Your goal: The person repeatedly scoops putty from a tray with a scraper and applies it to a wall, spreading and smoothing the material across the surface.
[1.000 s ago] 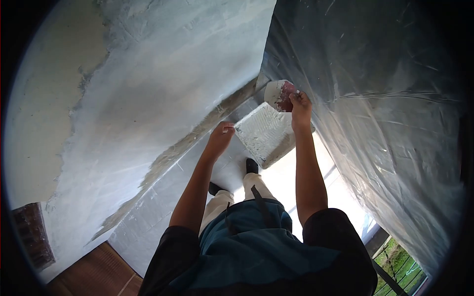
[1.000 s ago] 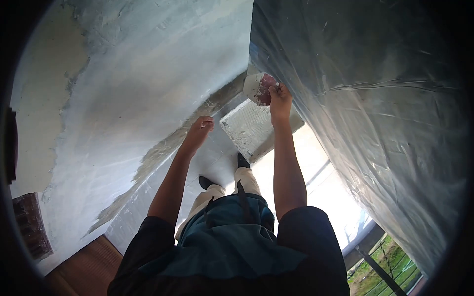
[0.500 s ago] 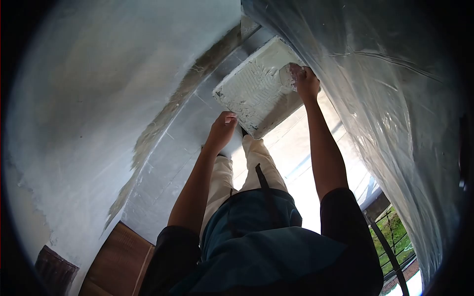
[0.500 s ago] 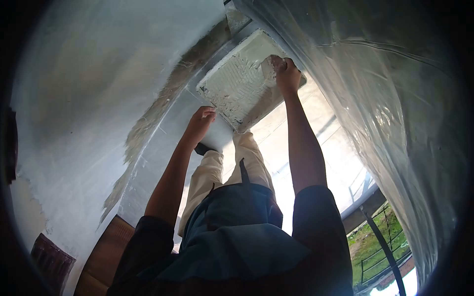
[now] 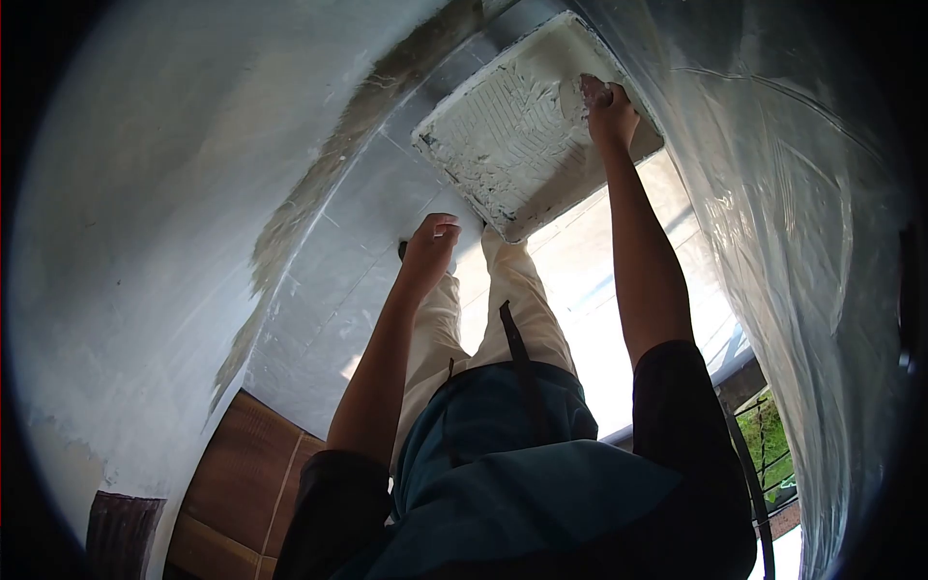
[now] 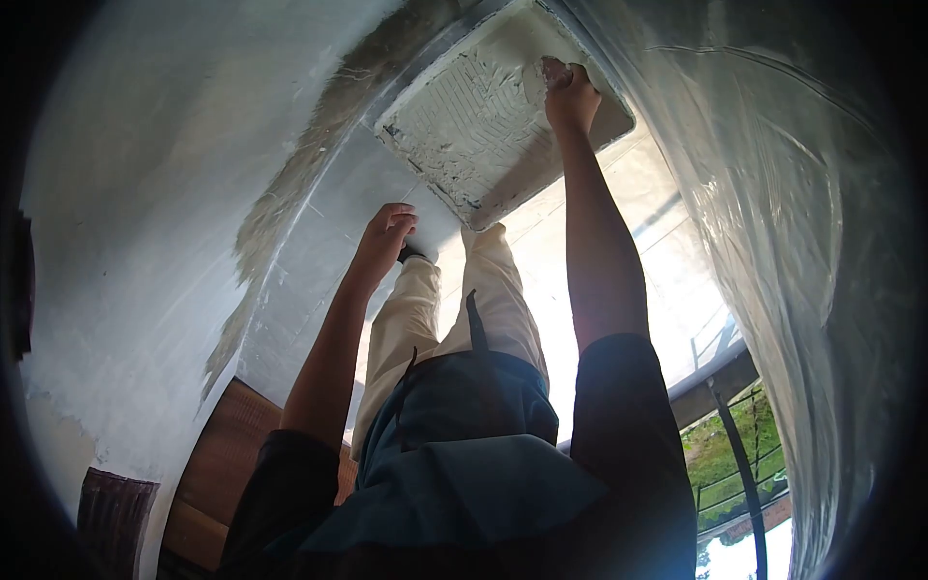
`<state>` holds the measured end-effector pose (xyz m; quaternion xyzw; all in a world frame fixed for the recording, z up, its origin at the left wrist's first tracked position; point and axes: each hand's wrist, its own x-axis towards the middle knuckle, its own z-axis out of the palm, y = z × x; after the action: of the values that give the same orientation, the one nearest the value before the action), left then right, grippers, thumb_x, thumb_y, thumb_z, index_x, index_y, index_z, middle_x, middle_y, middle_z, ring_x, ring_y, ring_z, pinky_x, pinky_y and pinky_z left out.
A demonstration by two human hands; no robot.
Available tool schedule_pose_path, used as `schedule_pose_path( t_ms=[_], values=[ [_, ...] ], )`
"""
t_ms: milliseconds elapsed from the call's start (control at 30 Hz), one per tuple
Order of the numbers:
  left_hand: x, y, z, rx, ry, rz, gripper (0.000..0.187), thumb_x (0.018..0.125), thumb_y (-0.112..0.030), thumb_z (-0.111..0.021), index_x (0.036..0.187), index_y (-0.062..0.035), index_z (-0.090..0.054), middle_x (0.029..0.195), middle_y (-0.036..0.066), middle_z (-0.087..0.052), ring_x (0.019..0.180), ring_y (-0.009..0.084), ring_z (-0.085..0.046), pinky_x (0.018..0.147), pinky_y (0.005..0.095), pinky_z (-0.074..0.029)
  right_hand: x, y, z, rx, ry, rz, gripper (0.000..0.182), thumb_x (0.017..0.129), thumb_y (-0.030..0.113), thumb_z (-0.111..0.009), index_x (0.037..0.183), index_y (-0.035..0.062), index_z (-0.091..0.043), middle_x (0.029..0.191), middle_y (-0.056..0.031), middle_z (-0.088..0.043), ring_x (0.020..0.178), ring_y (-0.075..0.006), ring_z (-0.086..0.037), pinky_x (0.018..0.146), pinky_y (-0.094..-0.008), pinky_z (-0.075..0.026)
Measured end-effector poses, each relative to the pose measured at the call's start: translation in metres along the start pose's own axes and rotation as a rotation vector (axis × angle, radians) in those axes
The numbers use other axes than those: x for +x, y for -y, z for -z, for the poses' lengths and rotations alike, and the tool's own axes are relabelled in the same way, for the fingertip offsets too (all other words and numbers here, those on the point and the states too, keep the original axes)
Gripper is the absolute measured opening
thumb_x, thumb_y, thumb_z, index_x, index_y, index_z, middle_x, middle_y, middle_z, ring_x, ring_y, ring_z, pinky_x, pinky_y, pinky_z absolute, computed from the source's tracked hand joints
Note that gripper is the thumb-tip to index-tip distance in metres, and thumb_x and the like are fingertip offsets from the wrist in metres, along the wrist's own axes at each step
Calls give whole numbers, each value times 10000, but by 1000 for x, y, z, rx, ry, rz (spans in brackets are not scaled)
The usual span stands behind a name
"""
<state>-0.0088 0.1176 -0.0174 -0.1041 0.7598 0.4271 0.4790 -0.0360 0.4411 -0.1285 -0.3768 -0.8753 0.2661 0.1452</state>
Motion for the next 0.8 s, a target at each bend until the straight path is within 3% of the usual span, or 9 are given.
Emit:
schedule_pose_path(
  t_ms=[167,233,333,567,800],
  values=[
    [12,15,-7,18,-25,-33,323,881,-219,-511,1144,-31,-509,1064,90,-584,956,166,-551,799,308,-427,10,0,0,-41,86,7,268,762,136,-500,985,51,-623,904,-231,-632,846,-417,-607,781,-483,-481],
    [16,17,-11,-1,-101,-93,307,855,-184,-530,1112,-18,-515,1001,131,-619,868,196,-598,737,297,-470,16,-2,-3,-36,99,13,263,766,145,-500,979,54,-624,912,-225,-632,861,-414,-603,792,-480,-476],
    [21,19,-14,8,-105,-104,321,853,-180,-523,1129,-19,-498,1004,127,-620,864,200,-600,724,297,-472,19,-2,0,-24,139,23,262,773,163,-498,979,59,-624,925,-216,-632,881,-407,-599,807,-471,-471],
    [21,22,-9,-5,-84,-102,320,854,-176,-529,1131,-20,-496,1011,134,-616,874,206,-598,749,301,-467,36,-8,-2,-36,348,41,305,783,216,-543,1049,79,-602,992,-198,-622,947,-373,-583,838,-423,-453],
    [18,34,-1,2,-96,-5,315,864,-190,-547,1129,-23,-510,1036,152,-607,929,225,-594,803,312,-459,42,-18,-10,-33,363,147,300,789,202,-537,1059,85,-590,965,-194,-625,925,-367,-591,821,-425,-460]
  ],
)
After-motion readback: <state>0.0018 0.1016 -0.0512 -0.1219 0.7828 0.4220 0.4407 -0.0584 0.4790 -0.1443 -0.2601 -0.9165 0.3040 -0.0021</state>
